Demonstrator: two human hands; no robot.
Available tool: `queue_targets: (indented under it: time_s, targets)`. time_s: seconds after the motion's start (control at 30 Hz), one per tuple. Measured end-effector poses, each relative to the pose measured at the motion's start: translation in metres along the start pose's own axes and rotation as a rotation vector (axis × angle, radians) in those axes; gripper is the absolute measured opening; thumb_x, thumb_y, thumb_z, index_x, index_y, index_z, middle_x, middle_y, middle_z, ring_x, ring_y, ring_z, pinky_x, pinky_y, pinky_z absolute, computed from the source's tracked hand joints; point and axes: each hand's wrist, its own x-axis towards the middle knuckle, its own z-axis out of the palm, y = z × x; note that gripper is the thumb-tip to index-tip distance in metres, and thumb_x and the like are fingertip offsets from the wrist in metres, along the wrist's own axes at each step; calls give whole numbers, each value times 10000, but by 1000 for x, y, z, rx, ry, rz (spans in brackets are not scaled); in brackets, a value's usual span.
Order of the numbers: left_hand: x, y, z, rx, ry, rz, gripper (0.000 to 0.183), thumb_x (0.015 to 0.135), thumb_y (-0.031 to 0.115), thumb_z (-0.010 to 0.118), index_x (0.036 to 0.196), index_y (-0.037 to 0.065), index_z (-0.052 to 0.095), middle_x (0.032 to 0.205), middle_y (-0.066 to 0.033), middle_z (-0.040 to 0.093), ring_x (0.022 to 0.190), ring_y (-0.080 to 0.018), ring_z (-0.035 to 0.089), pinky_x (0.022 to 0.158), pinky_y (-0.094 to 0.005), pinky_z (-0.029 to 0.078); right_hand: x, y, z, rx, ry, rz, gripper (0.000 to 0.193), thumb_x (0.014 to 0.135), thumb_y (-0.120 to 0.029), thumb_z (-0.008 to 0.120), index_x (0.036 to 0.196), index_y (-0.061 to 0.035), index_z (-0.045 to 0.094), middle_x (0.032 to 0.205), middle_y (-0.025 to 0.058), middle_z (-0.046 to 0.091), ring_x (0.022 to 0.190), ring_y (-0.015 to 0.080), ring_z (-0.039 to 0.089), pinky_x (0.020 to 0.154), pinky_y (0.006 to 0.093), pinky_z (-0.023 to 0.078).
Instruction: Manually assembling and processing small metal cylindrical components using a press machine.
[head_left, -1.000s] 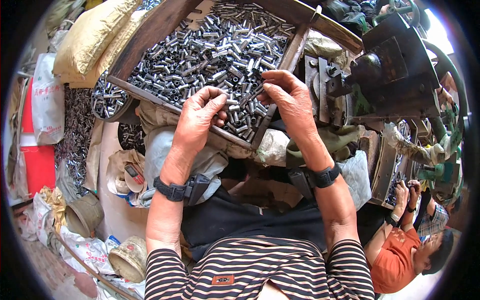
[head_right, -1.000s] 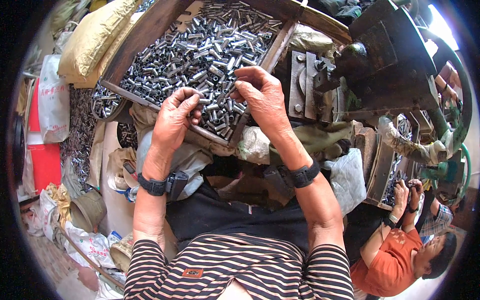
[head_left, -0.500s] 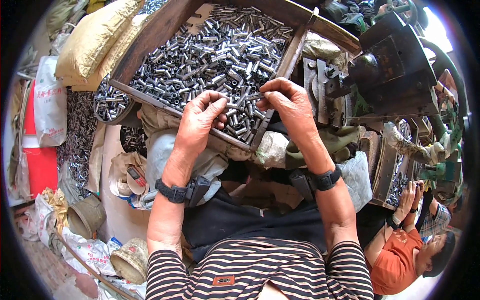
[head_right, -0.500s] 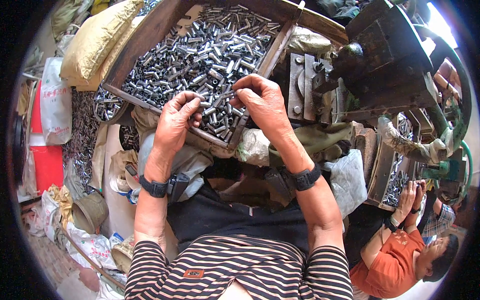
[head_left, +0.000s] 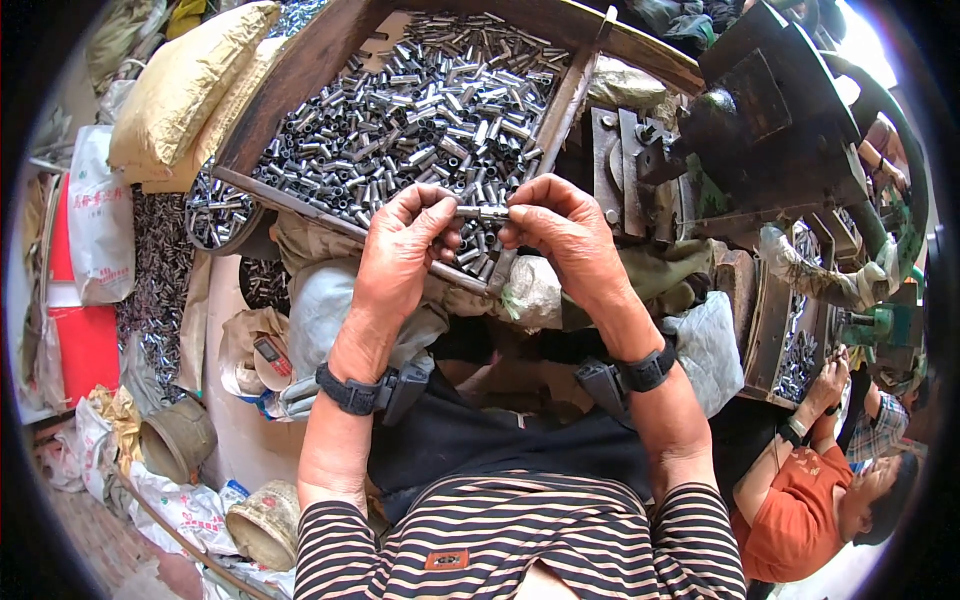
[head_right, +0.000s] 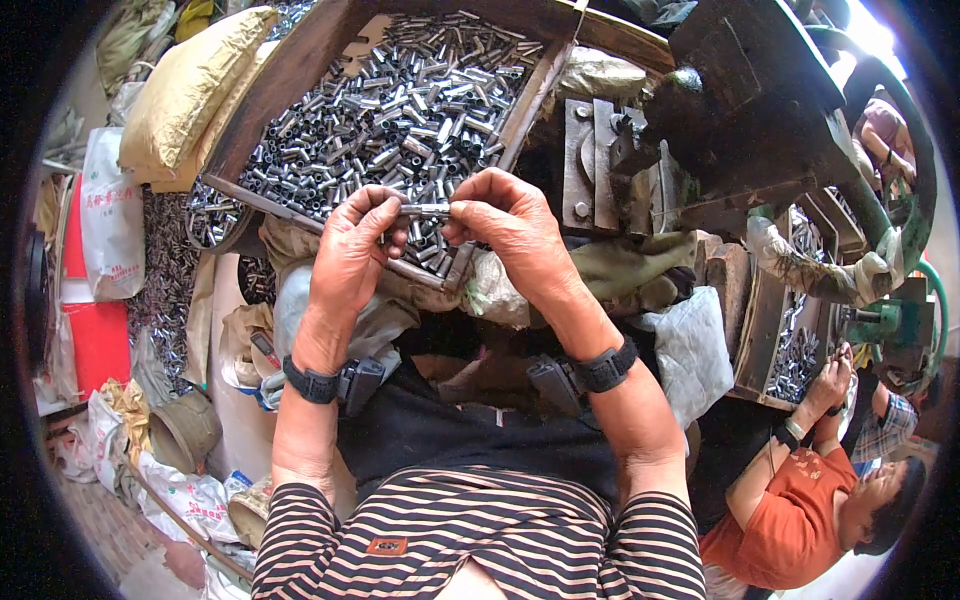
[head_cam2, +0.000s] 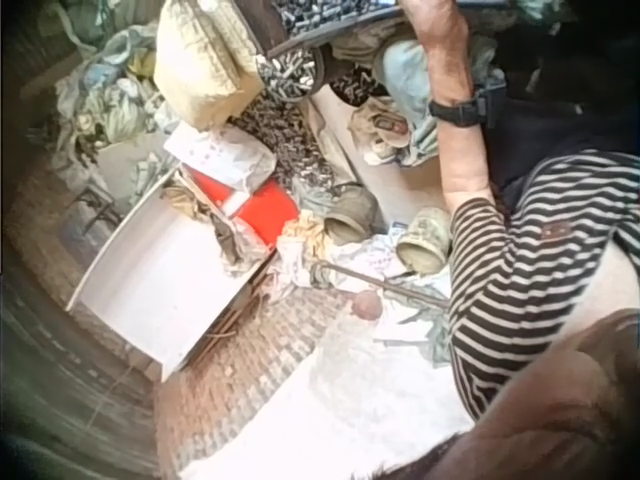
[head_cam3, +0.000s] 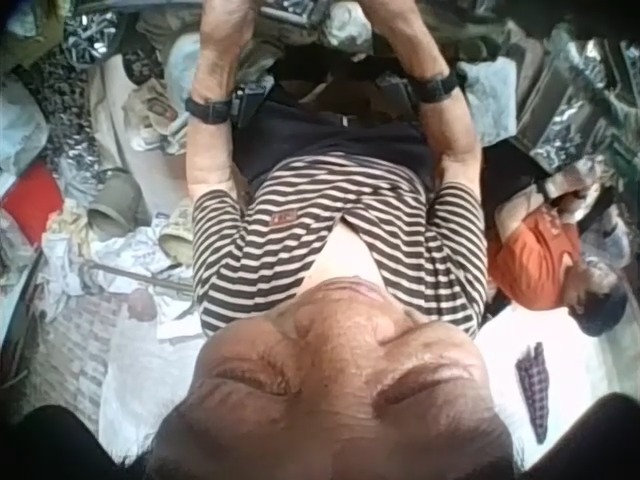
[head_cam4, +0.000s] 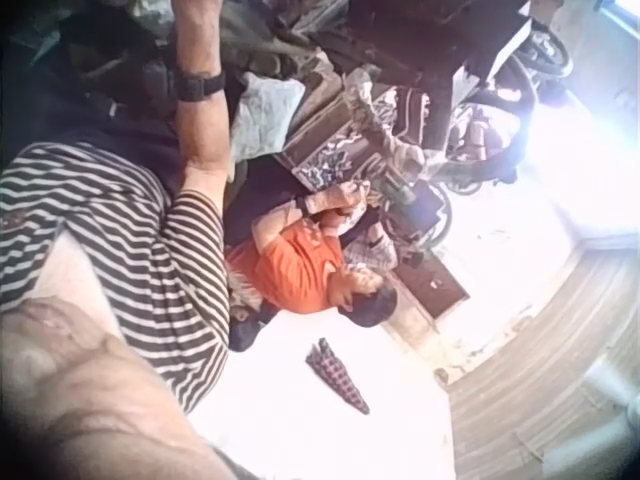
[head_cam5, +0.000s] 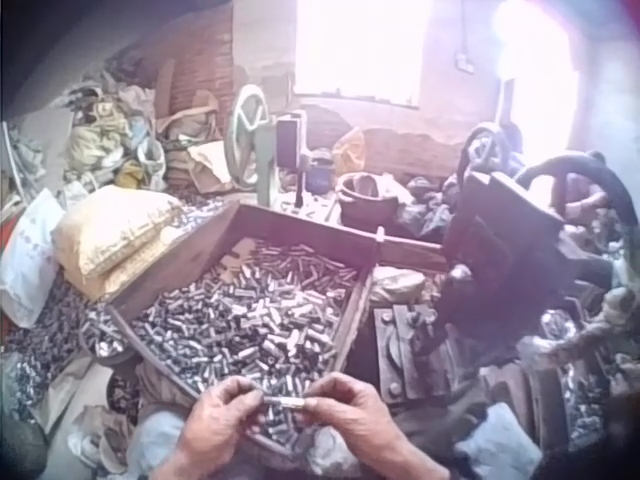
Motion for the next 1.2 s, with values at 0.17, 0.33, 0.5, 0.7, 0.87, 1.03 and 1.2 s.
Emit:
queue_targets:
  time_s: [0.17, 0.33, 0.5, 0.7, 0.87, 1.03, 1.2]
  targets:
    - [-5, -1, 14, 13, -7, 13, 89, 902, 133, 601, 942, 54, 594, 754, 7, 597, 631, -57, 562, 542, -185, 462, -8, 0, -7, 57, 69, 16, 102, 858, -63, 624, 927, 4, 588, 798, 56, 625, 703, 141, 644, 661, 272, 548]
    - [-5, -6, 23, 60, -5, 33, 96, 899, 136, 606, 943, 52, 598, 750, -1, 597, 628, -62, 554, 541, -189, 448, -12, 5, -16, 101, 52, 17, 105, 860, -65, 624, 928, 5, 587, 803, 63, 629, 702, 142, 645, 657, 270, 548]
    - [-7, -8, 36, 201, 18, 92, 96, 896, 127, 607, 941, 41, 604, 744, 10, 583, 622, -49, 537, 553, -194, 455, -15, 8, -24, 253, 43, 80, 110, 865, -72, 626, 937, -1, 584, 810, 58, 623, 703, 145, 647, 653, 269, 547]
    - [-11, -13, 39, 251, -84, 28, 124, 886, 118, 618, 971, 32, 592, 740, 5, 588, 620, -45, 530, 557, -189, 446, -24, 7, -24, 268, 7, 159, 104, 868, -75, 624, 934, -7, 581, 825, 59, 618, 708, 153, 649, 660, 266, 544]
    - [-19, -23, 28, 124, -166, -55, 170, 923, 190, 575, 1024, 53, 582, 777, 11, 584, 654, -48, 526, 546, -196, 425, -33, 8, -15, 222, -26, 133, 116, 882, -96, 613, 946, -6, 578, 823, 54, 613, 718, 150, 646, 656, 266, 542]
    - [-14, -4, 5, -92, 110, 50, 206, 967, 271, 473, 998, 86, 557, 909, -57, 627, 786, -152, 611, 640, -267, 525, -16, 2, -21, -192, -54, 30, 146, 893, -137, 609, 927, 5, 604, 768, 35, 607, 657, 93, 607, 602, 223, 498]
    - [-8, 20, -14, -218, 233, -5, 187, 969, 209, 475, 1071, 68, 544, 918, -62, 625, 795, -142, 611, 623, -241, 523, 20, -3, -7, -940, -30, -400, 135, 797, -99, 655, 898, -22, 608, 752, 94, 619, 691, 194, 616, 638, 319, 482]
